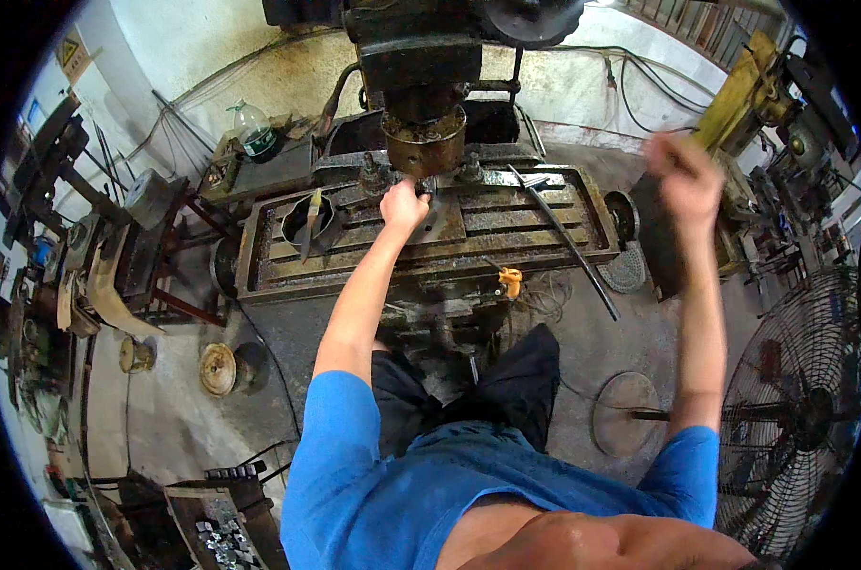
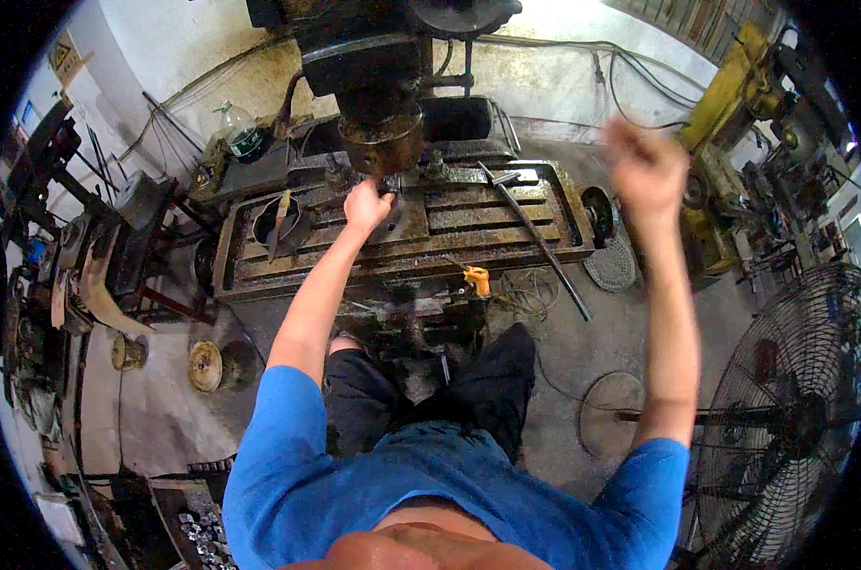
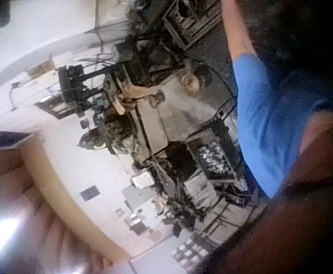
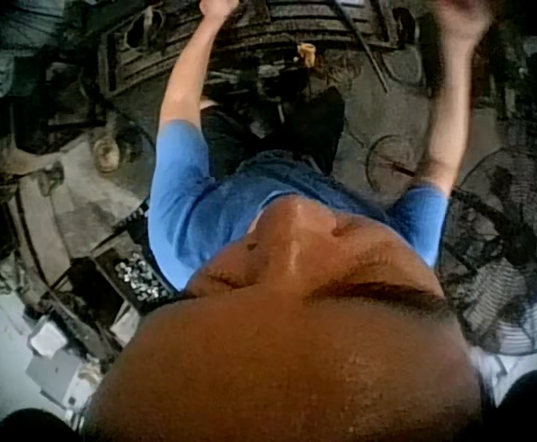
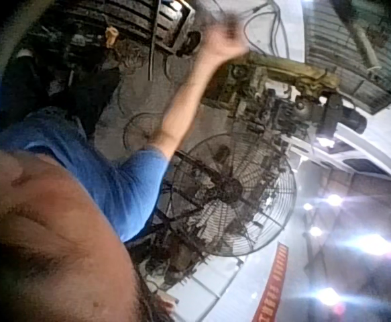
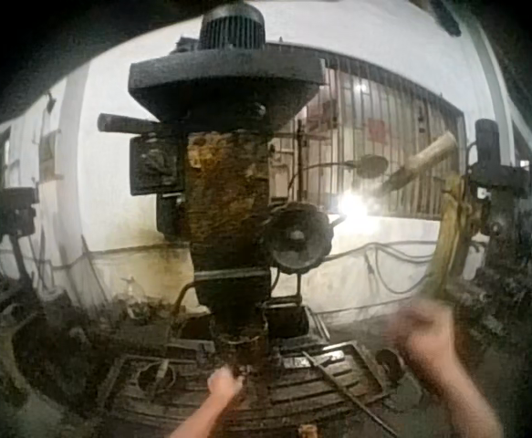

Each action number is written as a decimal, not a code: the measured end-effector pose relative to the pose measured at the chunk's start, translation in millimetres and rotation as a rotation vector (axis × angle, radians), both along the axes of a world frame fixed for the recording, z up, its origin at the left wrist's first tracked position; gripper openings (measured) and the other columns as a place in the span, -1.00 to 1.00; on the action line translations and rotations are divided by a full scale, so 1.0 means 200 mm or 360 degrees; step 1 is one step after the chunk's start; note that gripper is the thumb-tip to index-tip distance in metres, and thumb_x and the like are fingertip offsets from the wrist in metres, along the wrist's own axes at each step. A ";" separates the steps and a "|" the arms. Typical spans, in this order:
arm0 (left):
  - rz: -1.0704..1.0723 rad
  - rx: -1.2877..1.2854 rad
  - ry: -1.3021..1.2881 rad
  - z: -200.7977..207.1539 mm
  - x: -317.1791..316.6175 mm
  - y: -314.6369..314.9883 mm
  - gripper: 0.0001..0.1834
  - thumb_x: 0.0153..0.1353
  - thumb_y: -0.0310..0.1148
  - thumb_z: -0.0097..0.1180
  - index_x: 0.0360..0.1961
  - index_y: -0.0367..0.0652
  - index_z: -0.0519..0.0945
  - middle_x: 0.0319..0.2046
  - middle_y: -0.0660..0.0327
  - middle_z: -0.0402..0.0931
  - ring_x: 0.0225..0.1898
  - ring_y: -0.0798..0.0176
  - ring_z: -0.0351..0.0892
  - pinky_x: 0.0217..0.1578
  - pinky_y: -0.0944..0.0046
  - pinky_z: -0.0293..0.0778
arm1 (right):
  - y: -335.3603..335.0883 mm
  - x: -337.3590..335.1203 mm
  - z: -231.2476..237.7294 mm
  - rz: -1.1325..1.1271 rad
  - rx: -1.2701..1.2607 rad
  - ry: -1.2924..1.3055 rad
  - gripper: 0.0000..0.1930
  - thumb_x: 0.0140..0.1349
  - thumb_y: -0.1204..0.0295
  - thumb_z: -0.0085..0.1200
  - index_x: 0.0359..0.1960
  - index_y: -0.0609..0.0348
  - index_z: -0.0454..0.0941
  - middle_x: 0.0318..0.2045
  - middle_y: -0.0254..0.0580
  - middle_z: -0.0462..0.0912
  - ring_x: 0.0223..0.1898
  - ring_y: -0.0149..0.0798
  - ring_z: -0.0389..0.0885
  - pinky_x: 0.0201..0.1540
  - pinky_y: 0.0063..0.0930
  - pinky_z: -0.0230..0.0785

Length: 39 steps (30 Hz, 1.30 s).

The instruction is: The person picks up a metal part from a crate, secures it on a machine, operates the machine using a lever, uses a manual deburring tool on the part, and returns the part to the crate.

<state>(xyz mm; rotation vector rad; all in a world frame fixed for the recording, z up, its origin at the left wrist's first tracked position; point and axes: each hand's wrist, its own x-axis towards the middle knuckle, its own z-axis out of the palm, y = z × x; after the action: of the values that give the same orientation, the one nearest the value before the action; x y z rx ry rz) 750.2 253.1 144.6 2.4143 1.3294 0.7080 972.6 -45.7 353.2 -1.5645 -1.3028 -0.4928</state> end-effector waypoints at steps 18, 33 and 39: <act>0.0002 -0.0081 -0.0145 -0.03 0.02 0.05 -0.60 -0.18 -0.11 0.28 -0.54 -0.28 0.56 -0.49 -0.02 0.54 -0.37 -0.03 0.55 -0.36 0.07 0.46 | -0.09 -0.13 0.10 0.0832 0.0879 0.0262 -0.80 -0.19 0.39 -0.15 -0.51 0.24 0.26 -0.40 -0.07 0.39 -0.06 0.14 0.38 0.13 0.16 -0.02; 0.0090 -0.0108 -0.0137 -0.01 0.01 0.03 -0.61 -0.20 -0.13 0.31 -0.53 -0.28 0.56 -0.49 -0.01 0.54 -0.37 -0.04 0.55 -0.36 0.07 0.46 | -0.09 -0.13 0.19 0.0689 0.0827 0.0136 -0.90 -0.21 0.53 -0.27 -0.58 0.24 0.25 -0.45 -0.03 0.42 -0.11 0.15 0.44 0.09 0.12 0.07; 0.0065 -0.0146 -0.0105 -0.01 0.02 0.04 -0.61 -0.21 -0.13 0.32 -0.57 -0.29 0.55 -0.52 -0.02 0.54 -0.40 -0.05 0.55 -0.38 0.07 0.46 | -0.11 -0.14 0.17 0.0661 0.0738 0.0153 -0.89 -0.29 0.52 -0.21 -0.62 0.20 0.20 -0.44 -0.06 0.39 -0.04 0.17 0.39 0.13 0.16 -0.01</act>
<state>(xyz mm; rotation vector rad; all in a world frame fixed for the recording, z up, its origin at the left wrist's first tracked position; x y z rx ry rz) 754.8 261.5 142.3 2.2782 1.3584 0.7148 944.8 -68.4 386.7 -0.8958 -1.2840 -0.4115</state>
